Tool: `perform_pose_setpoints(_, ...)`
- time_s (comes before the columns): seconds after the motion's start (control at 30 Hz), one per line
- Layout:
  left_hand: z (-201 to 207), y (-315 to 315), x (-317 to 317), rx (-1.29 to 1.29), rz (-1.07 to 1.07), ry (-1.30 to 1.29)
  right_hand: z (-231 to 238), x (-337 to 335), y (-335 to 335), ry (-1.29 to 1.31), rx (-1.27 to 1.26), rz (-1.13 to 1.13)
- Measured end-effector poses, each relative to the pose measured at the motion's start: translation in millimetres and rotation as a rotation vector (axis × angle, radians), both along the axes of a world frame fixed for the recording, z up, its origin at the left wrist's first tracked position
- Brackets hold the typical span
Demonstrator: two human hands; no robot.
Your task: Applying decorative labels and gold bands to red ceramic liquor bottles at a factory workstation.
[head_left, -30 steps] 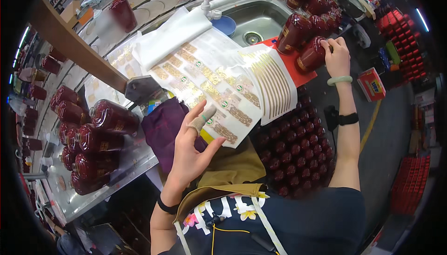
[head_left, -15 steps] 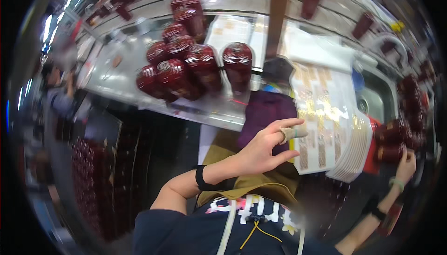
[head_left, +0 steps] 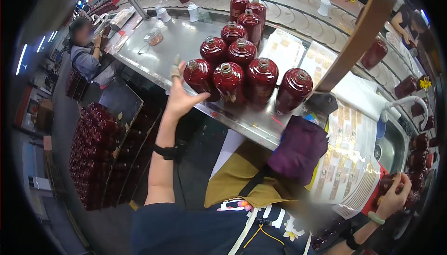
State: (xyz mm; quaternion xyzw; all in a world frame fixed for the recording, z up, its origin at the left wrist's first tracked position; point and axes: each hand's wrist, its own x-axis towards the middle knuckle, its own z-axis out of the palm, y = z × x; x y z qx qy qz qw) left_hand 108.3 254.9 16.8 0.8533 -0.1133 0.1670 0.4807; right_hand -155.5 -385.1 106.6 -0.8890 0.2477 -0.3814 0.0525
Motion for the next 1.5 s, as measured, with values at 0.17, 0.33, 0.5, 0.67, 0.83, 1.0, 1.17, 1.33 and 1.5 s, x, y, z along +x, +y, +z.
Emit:
perform_pose_setpoints(0.17, -62, -14, 8, -0.257, 0.087, 0.070, -9, 47, 42, 0.004, 0.055, 0.138)
perform_pose_setpoints(0.33, -51, -29, -5, -0.576, 0.339, 0.049, -13, 70, 94, 0.055, 0.178, 0.308)
perform_pose_setpoints(0.5, -12, -34, -64, -0.835, -0.030, 0.017, -22, 73, 146, 0.150, 0.391, 0.494)
perform_pose_setpoints(0.67, 11, -138, -100, -0.919, -0.636, 0.468, -31, 82, 223, 0.312, 0.859, 1.090)
perform_pose_setpoints(0.83, 21, -239, -120, -1.024, -0.578, 0.831, -50, 58, 244, 0.246, 0.829, 0.951)
perform_pose_setpoints(1.0, -1, -278, -111, -0.794, -0.485, 0.835, -63, 56, 223, 0.227, 0.855, 0.775)
perform_pose_setpoints(1.17, -14, -299, -98, -0.678, -0.474, 0.695, -72, 62, 207, 0.199, 0.827, 0.729)
perform_pose_setpoints(1.33, -27, -287, -81, -0.537, -0.492, 0.611, -82, 76, 200, 0.304, 0.768, 0.766)
perform_pose_setpoints(1.5, -18, -294, -78, -0.548, -0.495, 0.642, -89, 73, 130, 0.313, 0.639, 0.947)
